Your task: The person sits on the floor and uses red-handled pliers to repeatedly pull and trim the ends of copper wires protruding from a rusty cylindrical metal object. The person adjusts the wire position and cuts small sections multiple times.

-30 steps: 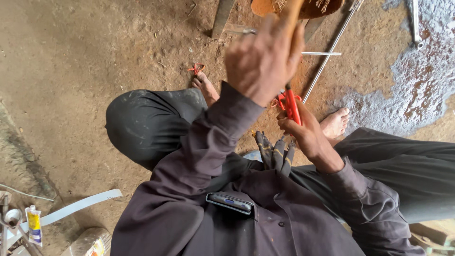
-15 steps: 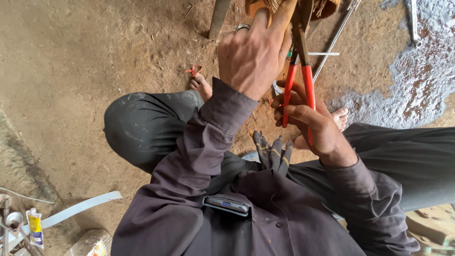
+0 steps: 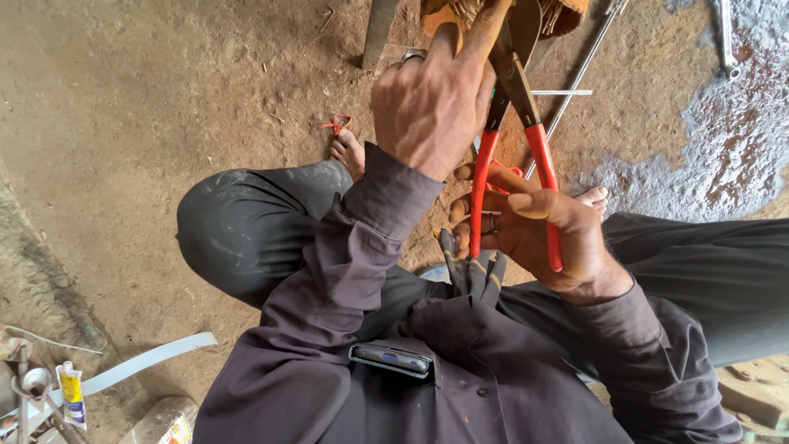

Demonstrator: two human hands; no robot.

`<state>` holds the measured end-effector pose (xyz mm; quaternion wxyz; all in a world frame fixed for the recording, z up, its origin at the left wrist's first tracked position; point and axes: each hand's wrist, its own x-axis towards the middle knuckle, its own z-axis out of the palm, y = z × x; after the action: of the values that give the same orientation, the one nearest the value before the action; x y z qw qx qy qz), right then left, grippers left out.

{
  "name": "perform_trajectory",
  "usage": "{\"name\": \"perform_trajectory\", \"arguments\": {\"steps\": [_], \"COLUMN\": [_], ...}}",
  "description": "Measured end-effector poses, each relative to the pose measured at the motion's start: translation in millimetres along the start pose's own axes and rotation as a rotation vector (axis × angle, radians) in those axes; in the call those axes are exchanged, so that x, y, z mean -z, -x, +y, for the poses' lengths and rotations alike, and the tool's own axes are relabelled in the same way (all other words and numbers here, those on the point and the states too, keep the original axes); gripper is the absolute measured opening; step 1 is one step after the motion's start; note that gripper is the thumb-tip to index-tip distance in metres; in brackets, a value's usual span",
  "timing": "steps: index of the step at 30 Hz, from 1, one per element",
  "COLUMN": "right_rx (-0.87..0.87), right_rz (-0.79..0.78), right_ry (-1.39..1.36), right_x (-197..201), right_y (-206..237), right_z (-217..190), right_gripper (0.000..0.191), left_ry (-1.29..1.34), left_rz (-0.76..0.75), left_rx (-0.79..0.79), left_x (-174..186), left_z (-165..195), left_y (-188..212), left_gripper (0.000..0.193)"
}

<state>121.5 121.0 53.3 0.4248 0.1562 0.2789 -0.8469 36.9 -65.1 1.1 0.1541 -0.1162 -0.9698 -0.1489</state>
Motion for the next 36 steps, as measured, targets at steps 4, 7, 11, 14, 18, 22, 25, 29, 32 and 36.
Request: {"name": "perform_trajectory", "arguments": {"steps": [4,7,11,14,18,22,25,29,32,36], "right_rx": [-0.033,-0.010,0.086,0.081,0.100,0.184,0.252,0.390,0.418,0.382], "right_rz": [0.015,0.073,0.131,0.274,0.261,0.262,0.390,0.509,0.529,0.478], "right_ry": [0.041,0.117,0.335,0.417,0.351,0.480,0.624,0.878,0.920,1.004], "right_x": [2.7,2.2,-0.5,-4.3,-3.5,11.1,25.1,35.0,35.0,32.3], "right_y": [-1.8,-7.9,-22.0,-29.4,-34.5,-47.0,-61.6,-71.6,-72.6,-69.1], "right_z": [-1.4,-0.2,-7.4,-12.4,-12.3,-6.4,1.8,17.0,24.0,26.7], "right_gripper": [0.068,0.068,0.070,0.070,0.074,0.079,0.072,0.065,0.068,0.040], "left_ry": [-0.038,-0.061,-0.049,-0.024,-0.021,-0.039,-0.079,-0.069,-0.070,-0.079], "left_rz": [-0.028,-0.055,-0.099,-0.057,-0.113,-0.095,-0.041,-0.053,-0.073,-0.008], "left_rx": [0.021,0.039,0.054,0.058,0.095,0.097,0.061,0.082,0.093,0.079], "left_x": [-2.9,-5.4,-6.8,-7.3,-6.9,-6.2,-7.9,-15.8,-20.9,-23.6], "left_z": [0.8,0.6,-1.4,-1.7,1.3,3.3,2.1,0.0,-0.4,0.2], "left_y": [-0.9,-1.9,-2.5,-3.1,-4.0,-3.7,-3.7,-6.9,-6.9,-5.7], "left_gripper": [0.070,0.067,0.063,0.059,0.056,0.060,0.067,0.065,0.067,0.065]}}
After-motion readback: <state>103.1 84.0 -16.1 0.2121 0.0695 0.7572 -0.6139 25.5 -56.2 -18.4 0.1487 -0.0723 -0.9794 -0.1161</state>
